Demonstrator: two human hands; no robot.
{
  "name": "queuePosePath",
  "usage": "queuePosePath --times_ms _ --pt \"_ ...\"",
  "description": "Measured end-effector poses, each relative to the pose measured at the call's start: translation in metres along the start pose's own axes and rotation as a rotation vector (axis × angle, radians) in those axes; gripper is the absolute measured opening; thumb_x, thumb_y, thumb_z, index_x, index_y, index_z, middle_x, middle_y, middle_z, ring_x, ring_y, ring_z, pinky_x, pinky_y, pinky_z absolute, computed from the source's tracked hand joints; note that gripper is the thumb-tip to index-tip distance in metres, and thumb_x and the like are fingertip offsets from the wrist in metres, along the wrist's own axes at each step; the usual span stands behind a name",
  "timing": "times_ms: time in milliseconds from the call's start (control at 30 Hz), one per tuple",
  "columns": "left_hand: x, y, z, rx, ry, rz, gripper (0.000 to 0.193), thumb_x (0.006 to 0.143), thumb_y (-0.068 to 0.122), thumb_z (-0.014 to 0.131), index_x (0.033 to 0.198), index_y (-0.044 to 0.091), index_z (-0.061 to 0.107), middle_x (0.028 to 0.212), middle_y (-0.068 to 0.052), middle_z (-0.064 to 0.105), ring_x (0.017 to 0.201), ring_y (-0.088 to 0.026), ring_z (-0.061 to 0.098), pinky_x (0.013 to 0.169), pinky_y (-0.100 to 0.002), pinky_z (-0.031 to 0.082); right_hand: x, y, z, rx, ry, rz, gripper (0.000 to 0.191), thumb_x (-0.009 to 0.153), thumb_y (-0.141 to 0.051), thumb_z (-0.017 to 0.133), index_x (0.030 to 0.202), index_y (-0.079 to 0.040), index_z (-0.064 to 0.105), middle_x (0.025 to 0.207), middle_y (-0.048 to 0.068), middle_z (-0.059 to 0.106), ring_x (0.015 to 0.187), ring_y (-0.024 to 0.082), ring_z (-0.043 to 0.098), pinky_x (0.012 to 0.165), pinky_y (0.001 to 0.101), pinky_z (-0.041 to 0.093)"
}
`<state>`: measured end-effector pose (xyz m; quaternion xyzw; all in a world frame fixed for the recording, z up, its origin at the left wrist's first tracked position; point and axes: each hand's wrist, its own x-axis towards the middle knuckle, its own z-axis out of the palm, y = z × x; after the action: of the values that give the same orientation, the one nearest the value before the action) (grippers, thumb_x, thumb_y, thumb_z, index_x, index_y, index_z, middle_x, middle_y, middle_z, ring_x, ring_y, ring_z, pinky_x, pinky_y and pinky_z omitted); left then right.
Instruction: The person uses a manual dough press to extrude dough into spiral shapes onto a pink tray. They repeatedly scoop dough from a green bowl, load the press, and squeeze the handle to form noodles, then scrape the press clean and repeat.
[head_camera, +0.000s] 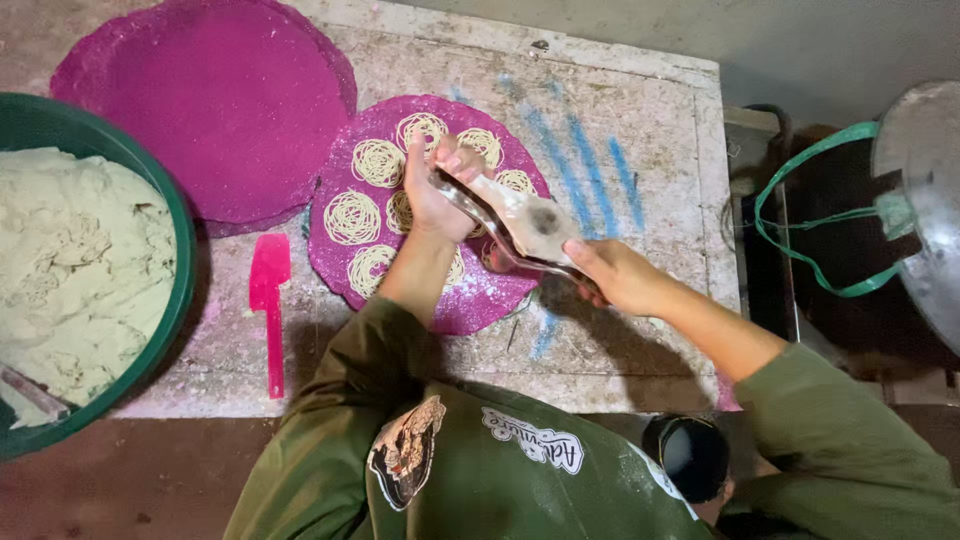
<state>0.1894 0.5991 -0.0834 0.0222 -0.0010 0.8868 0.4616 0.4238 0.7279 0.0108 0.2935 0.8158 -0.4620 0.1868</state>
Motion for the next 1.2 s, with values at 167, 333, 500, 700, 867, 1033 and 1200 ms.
queuePosePath --times_ms 167,333,500,700,867,1033,1200 --pt "0.01 -0.019 0.005 -0.06 0.05 0.032 0.048 0.105 0.052 0.04 0.072 0.018 0.048 0.064 0.004 0.045 0.064 -0.016 0.046 0.076 -0.038 0.046 -0.008 -0.011 -0.026 -0.195 0.099 0.076 0.07 0.099 -0.063 0.036 0.093 -0.001 0.067 0.063 0.006 0.062 0.057 0.017 0.063 0.056 0.0328 0.054" --pt "0.022 -0.001 0.008 0.014 -0.031 0.055 0.051 0.106 0.055 0.041 0.074 0.016 0.048 0.064 0.003 0.045 0.062 -0.015 0.045 0.072 -0.036 0.044 -0.003 -0.019 -0.014 -0.058 0.136 -0.029 0.066 0.098 -0.062 0.038 0.102 -0.003 0.066 0.064 0.005 0.059 0.056 0.016 0.059 0.053 0.0338 0.051" --pt "0.01 -0.014 0.004 0.006 0.088 0.084 0.044 0.103 0.05 0.042 0.074 0.018 0.047 0.064 0.003 0.045 0.062 -0.016 0.046 0.071 -0.039 0.044 -0.006 -0.017 -0.022 -0.168 0.021 0.184 0.075 0.099 -0.067 0.032 0.096 -0.002 0.069 0.062 0.006 0.06 0.055 0.017 0.062 0.054 0.0333 0.058" --pt "0.028 -0.019 0.023 -0.052 0.056 0.092 0.048 0.104 0.051 0.039 0.076 0.014 0.049 0.067 0.0 0.047 0.067 -0.019 0.048 0.075 -0.037 0.044 -0.003 -0.013 -0.036 -0.223 0.238 -0.063 0.061 0.101 -0.059 0.042 0.098 -0.005 0.07 0.061 0.003 0.058 0.057 0.013 0.056 0.057 0.0304 0.046" --pt "0.019 -0.006 0.009 0.444 0.401 -0.269 0.072 0.097 0.066 0.021 0.098 0.005 0.059 0.086 -0.011 0.062 0.07 -0.021 0.056 0.07 -0.038 0.046 -0.002 -0.001 -0.031 0.003 0.189 -0.084 0.056 0.101 -0.057 0.047 0.099 -0.006 0.069 0.062 0.002 0.055 0.055 0.012 0.052 0.053 0.0315 0.044" --pt "0.004 -0.024 -0.042 1.035 0.365 -0.766 0.101 0.092 0.083 0.006 0.14 0.008 0.054 0.099 -0.008 0.074 0.05 -0.009 0.034 0.042 -0.028 0.021 0.005 0.017 -0.03 0.065 0.238 -0.053 0.052 0.101 -0.056 0.048 0.098 -0.008 0.066 0.063 0.0 0.055 0.056 0.011 0.051 0.052 0.0304 0.044" --pt "-0.034 -0.015 -0.045 1.696 -0.09 -0.249 0.083 0.111 0.07 0.009 0.164 0.006 0.012 0.115 -0.01 0.074 0.077 -0.012 0.055 0.07 -0.034 0.039 0.011 0.04 -0.016 0.168 0.351 -0.198 0.058 0.104 -0.057 0.05 0.087 -0.002 0.061 0.067 0.002 0.055 0.058 0.012 0.052 0.054 0.0298 0.044"
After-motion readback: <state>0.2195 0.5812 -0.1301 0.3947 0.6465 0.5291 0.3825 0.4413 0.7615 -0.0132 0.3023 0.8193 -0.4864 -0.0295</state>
